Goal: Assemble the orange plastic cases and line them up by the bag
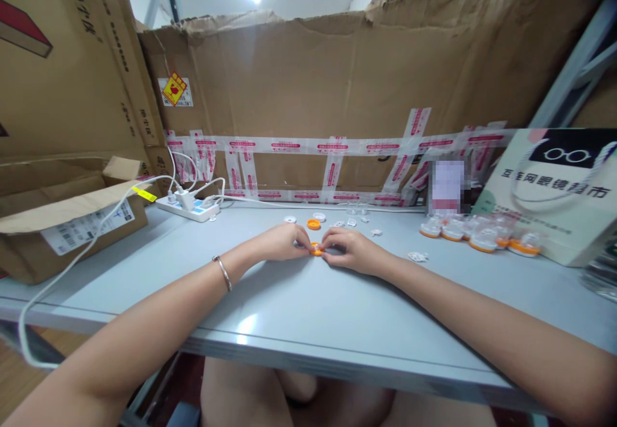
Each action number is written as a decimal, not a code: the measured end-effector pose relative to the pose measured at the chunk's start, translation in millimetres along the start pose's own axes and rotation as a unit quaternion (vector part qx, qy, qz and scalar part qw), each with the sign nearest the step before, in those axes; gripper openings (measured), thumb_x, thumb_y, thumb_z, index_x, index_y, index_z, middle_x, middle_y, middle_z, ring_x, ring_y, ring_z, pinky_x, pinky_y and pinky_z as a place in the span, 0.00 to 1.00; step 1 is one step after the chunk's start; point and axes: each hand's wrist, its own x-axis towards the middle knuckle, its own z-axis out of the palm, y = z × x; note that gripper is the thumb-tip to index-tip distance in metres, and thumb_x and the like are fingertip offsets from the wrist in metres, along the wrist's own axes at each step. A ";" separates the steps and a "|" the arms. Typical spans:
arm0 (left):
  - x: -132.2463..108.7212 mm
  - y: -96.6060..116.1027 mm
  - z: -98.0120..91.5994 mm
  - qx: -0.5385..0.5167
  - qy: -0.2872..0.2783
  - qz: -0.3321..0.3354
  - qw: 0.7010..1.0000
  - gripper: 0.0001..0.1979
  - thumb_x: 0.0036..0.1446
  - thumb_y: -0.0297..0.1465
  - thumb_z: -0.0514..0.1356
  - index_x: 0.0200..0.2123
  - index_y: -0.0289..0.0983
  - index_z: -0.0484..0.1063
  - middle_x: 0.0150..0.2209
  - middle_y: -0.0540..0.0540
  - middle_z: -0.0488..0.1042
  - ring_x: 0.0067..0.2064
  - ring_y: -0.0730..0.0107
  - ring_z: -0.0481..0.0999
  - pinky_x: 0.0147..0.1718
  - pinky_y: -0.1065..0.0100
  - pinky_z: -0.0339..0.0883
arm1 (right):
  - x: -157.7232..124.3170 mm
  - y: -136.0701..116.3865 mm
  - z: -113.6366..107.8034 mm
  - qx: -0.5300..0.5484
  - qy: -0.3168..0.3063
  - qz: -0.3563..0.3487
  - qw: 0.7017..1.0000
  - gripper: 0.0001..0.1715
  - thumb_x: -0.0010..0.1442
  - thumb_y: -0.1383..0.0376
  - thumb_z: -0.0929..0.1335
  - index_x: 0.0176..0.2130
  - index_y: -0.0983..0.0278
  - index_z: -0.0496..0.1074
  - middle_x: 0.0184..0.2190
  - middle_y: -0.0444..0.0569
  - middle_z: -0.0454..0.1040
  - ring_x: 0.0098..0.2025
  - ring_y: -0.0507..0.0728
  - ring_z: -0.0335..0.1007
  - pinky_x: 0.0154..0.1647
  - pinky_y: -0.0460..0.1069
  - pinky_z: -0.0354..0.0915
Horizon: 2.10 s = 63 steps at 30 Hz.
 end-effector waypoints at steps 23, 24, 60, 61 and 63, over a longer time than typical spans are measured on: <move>5.6 2.3 6.3 -0.054 0.037 -0.048 0.997 0.11 0.47 0.36 0.61 0.28 0.33 0.76 0.31 0.45 0.77 0.32 0.72 0.73 0.34 0.75 0.63 | -0.7 -10.5 -10.7 0.120 -0.033 0.120 0.985 0.07 0.48 0.64 0.67 0.28 0.65 0.75 0.34 0.49 0.77 0.37 0.55 0.72 0.42 0.48 0.64; 5.1 3.6 5.4 -0.059 0.034 -0.058 0.996 0.11 0.46 0.36 0.61 0.28 0.33 0.76 0.31 0.45 0.77 0.32 0.72 0.73 0.34 0.75 0.63 | -0.8 -9.6 -11.0 0.130 -0.034 0.129 0.982 0.08 0.48 0.63 0.68 0.29 0.65 0.75 0.33 0.49 0.77 0.37 0.56 0.71 0.43 0.49 0.63; 94.8 -25.0 -5.0 0.024 0.093 -0.121 0.988 0.17 0.52 0.32 0.54 0.46 0.33 0.67 0.44 0.41 0.72 0.44 0.66 0.70 0.43 0.69 0.63 | 0.2 -1.9 -7.8 0.407 -0.005 0.249 0.879 0.22 0.39 0.64 0.74 0.37 0.67 0.70 0.33 0.49 0.76 0.36 0.53 0.72 0.44 0.51 0.66; 85.9 -21.3 -10.9 0.006 0.089 -0.118 0.989 0.19 0.54 0.34 0.53 0.48 0.33 0.65 0.45 0.41 0.71 0.44 0.68 0.71 0.42 0.71 0.64 | 0.0 -2.9 -8.6 0.406 -0.003 0.253 0.878 0.22 0.40 0.64 0.74 0.37 0.67 0.70 0.33 0.49 0.76 0.36 0.53 0.72 0.45 0.52 0.65; 63.9 -13.0 -22.4 -0.089 0.047 -0.116 0.988 0.21 0.54 0.35 0.54 0.51 0.33 0.62 0.47 0.40 0.69 0.44 0.69 0.70 0.40 0.71 0.65 | -0.1 -5.3 -9.8 0.407 0.001 0.259 0.876 0.22 0.40 0.65 0.74 0.37 0.67 0.70 0.33 0.49 0.76 0.36 0.53 0.72 0.45 0.51 0.65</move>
